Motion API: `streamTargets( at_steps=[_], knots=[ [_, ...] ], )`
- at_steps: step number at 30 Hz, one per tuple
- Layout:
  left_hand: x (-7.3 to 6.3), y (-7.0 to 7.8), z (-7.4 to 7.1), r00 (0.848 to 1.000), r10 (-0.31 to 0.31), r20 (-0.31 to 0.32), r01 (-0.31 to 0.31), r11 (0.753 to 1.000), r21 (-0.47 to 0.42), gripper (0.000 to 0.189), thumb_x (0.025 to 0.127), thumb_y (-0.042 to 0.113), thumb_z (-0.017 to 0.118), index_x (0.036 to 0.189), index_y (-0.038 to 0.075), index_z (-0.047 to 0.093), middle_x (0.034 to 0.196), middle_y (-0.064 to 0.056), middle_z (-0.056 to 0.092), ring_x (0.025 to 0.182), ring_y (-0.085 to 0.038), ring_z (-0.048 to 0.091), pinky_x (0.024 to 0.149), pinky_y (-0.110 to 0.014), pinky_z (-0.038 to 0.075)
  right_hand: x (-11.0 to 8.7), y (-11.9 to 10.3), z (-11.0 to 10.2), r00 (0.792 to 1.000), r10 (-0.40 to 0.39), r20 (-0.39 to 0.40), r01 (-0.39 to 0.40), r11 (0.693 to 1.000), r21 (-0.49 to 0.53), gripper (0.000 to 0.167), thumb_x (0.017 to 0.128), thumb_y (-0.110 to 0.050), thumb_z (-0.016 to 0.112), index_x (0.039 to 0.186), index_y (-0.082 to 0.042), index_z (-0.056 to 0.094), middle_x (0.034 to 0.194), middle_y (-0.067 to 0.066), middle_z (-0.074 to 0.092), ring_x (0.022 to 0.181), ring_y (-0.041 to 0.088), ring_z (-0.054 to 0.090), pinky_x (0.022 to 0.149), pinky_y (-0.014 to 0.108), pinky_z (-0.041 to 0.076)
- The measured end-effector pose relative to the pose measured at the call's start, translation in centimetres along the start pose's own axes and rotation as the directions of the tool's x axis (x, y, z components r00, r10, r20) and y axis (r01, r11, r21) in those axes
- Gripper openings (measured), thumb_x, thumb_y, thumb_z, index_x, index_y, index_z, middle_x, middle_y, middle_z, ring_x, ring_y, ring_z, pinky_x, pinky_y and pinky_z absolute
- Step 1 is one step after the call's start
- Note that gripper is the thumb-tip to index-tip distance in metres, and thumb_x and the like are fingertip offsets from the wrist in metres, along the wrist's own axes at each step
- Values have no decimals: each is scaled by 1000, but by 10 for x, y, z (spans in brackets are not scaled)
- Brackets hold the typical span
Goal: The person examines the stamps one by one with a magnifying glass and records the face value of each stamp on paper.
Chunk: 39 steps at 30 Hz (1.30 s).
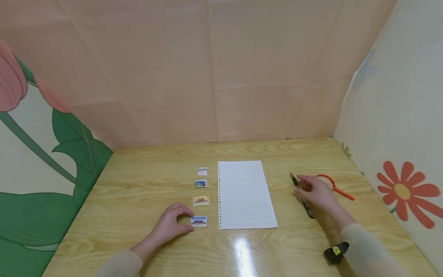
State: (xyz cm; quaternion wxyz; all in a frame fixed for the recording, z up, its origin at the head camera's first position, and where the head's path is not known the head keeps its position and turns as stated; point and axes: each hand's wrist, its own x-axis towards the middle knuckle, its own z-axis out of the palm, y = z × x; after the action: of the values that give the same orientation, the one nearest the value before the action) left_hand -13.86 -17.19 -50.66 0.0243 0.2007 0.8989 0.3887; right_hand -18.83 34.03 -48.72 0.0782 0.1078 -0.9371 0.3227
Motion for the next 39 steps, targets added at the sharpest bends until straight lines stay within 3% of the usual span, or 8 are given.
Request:
streamTargets(
  at_steps=[10,16,22,39],
  knots=[
    [0,2,0,1000,1,4,-1,1000,4,33,70,27,91,97,19,74,103,10,63,102,-18,59,96,-45,48,2,2,4,1000,-16,-7,16,999,-33,53,82,-14,81,124,12,60,96,17,66,83,27,60,71,40,51],
    [0,2,-1,1000,-8,5,8,1000,0,33,70,27,91,97,20,74,103,10,62,102,-18,59,96,-46,48,3,-1,4,1000,21,15,-20,998,-65,54,82,-16,80,124,12,59,96,16,63,84,26,56,73,42,49],
    [0,2,0,1000,-3,0,3,1000,-1,33,69,25,91,96,20,73,102,10,62,101,-17,59,96,-44,48,2,-2,6,999,44,13,-42,996,-83,52,82,-17,82,121,12,62,90,12,59,78,22,54,67,35,48],
    [0,3,-1,1000,-18,6,18,1000,-12,32,70,26,91,96,21,73,102,11,62,102,-18,59,96,-44,48,4,-5,7,999,48,-16,-49,993,-111,38,80,-10,80,112,9,69,82,7,60,73,20,53,62,32,45]
  ],
)
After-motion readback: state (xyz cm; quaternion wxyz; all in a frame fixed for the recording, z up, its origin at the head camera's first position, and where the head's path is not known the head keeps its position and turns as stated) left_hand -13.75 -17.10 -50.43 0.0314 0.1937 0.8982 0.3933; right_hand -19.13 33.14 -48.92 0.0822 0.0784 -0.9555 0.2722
